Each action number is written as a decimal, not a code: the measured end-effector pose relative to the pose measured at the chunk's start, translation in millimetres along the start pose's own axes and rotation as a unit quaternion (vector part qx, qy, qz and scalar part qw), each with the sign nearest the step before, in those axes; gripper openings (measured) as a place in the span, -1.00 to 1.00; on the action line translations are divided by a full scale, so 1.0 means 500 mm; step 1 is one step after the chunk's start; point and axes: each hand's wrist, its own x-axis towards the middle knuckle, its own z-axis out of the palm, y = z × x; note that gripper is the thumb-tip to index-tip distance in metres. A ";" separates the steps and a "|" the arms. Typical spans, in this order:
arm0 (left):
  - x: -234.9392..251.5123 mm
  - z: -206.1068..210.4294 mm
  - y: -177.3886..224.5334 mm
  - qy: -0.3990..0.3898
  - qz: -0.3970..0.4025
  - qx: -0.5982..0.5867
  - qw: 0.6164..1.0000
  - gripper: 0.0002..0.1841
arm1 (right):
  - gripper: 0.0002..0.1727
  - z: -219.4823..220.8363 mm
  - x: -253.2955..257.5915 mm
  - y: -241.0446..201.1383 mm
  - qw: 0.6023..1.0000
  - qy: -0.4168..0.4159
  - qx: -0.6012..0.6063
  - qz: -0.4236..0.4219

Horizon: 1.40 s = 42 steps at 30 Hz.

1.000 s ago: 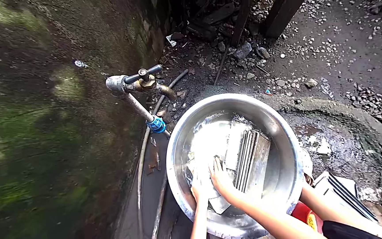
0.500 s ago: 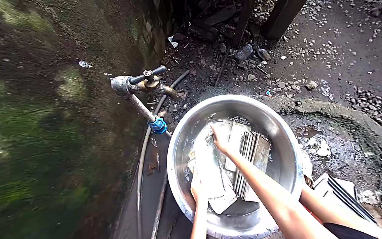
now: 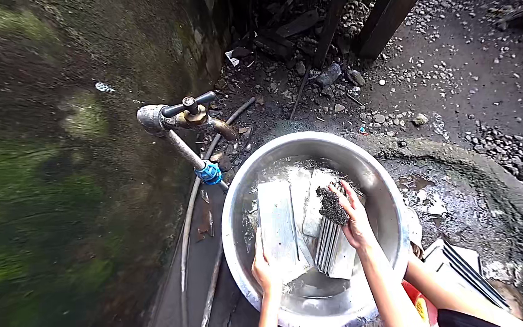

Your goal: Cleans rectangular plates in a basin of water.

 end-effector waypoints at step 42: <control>0.047 0.039 0.012 -0.102 -0.529 -0.288 0.792 -0.20 | -0.29 0.126 -0.067 0.296 0.677 -0.371 -0.634 -0.035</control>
